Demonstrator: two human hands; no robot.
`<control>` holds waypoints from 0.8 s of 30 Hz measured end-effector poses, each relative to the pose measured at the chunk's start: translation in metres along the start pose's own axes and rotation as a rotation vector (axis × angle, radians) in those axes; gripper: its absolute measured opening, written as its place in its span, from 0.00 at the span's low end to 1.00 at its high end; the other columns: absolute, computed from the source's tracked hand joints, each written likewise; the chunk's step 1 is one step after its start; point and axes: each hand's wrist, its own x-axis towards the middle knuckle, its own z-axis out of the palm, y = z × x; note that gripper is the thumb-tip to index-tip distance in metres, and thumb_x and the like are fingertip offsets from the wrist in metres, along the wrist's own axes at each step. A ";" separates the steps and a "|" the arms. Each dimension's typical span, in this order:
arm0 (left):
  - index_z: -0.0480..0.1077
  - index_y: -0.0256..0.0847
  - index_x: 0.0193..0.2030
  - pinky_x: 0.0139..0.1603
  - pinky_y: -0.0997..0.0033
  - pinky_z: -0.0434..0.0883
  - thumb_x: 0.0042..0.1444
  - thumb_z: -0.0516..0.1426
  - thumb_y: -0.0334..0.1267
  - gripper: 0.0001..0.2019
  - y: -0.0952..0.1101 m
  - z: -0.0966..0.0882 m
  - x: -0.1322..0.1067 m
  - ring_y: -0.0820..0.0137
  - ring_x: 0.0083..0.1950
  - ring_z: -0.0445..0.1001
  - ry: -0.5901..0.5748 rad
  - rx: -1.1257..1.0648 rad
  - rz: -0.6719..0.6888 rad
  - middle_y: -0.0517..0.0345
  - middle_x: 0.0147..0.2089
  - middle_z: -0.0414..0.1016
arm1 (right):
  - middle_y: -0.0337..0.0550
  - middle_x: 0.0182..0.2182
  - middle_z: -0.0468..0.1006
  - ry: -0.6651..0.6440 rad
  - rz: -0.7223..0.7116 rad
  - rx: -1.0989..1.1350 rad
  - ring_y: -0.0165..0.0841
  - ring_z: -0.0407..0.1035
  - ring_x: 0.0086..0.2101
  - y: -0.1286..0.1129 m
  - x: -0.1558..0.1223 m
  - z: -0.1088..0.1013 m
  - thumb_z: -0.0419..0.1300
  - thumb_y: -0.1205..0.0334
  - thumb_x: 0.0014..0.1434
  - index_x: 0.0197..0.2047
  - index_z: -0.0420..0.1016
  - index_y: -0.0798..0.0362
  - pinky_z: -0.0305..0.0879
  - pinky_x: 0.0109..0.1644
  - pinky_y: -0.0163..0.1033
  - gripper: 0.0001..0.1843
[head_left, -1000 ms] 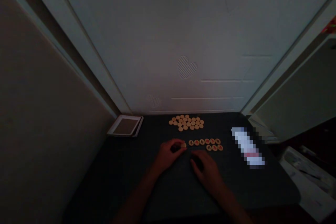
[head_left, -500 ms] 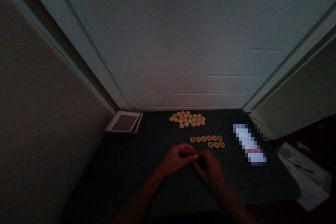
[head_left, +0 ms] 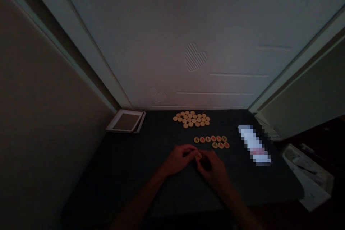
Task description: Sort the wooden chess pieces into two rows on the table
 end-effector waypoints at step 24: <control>0.74 0.40 0.45 0.45 0.66 0.76 0.56 0.65 0.43 0.14 -0.001 0.000 0.002 0.67 0.40 0.81 -0.013 -0.148 -0.022 0.55 0.38 0.82 | 0.48 0.46 0.79 0.099 -0.028 0.072 0.39 0.76 0.46 0.004 -0.003 -0.001 0.58 0.66 0.64 0.54 0.74 0.47 0.77 0.50 0.44 0.15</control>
